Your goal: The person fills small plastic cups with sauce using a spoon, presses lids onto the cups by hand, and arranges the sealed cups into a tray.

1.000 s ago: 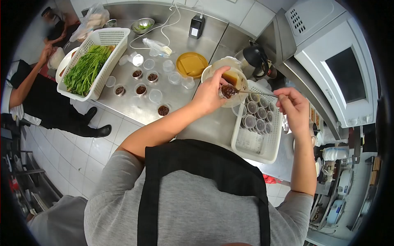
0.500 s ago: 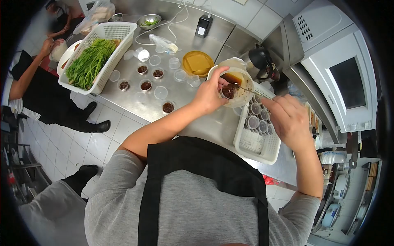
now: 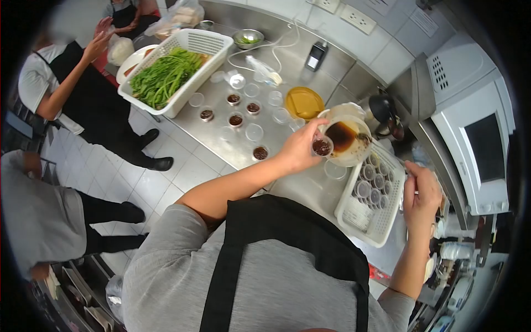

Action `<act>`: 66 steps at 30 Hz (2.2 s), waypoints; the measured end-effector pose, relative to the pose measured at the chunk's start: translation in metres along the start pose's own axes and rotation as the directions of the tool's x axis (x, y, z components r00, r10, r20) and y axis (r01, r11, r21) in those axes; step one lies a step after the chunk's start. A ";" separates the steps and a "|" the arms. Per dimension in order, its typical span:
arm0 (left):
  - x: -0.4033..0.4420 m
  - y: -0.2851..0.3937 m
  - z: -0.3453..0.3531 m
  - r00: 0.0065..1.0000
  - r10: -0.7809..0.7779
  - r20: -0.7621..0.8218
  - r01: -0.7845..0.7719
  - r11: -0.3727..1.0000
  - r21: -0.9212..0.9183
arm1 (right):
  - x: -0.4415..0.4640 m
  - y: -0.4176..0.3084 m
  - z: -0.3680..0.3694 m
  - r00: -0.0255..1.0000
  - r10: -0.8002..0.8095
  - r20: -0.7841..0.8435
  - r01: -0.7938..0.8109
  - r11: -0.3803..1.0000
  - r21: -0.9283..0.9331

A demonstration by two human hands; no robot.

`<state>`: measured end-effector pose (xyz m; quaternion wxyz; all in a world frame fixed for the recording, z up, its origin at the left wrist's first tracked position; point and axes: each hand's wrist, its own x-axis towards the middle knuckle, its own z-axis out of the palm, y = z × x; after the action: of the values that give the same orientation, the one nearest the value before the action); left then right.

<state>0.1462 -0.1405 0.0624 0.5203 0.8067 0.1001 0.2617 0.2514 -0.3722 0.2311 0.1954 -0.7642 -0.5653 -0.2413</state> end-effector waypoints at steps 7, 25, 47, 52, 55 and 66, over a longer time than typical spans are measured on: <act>-0.026 -0.044 -0.042 0.981 -0.194 -0.025 0.186 0.882 0.433 | -0.037 0.031 0.108 0.970 0.243 -0.021 -0.243 0.970 0.007; 0.018 -0.063 -0.072 0.900 -0.404 -0.165 0.295 0.284 0.912 | -0.061 0.003 0.158 0.872 0.412 0.266 -0.450 0.887 0.101; -0.220 0.148 -0.142 0.737 0.450 -0.505 0.054 0.705 0.707 | -0.063 -0.088 0.096 0.872 -0.155 0.463 -0.181 0.778 0.602; -0.389 -0.072 -0.095 0.508 -0.857 -0.082 0.771 0.411 0.487 | -0.091 -0.112 0.084 0.686 -0.161 0.709 -0.263 0.855 0.448; -0.453 -0.106 -0.063 0.550 -0.821 0.154 0.826 0.562 0.047 | -0.098 -0.148 0.093 0.703 -0.174 0.690 -0.230 0.862 0.452; -0.537 -0.071 -0.190 0.641 -0.746 -0.180 0.761 0.648 0.024 | -0.141 -0.320 0.337 0.545 -0.057 0.836 -0.258 0.938 0.232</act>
<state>-0.3981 -0.1928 -0.1104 0.5325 0.6932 0.4794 0.0774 -0.0398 -0.1972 -0.1154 0.0424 -0.7741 -0.5761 0.2589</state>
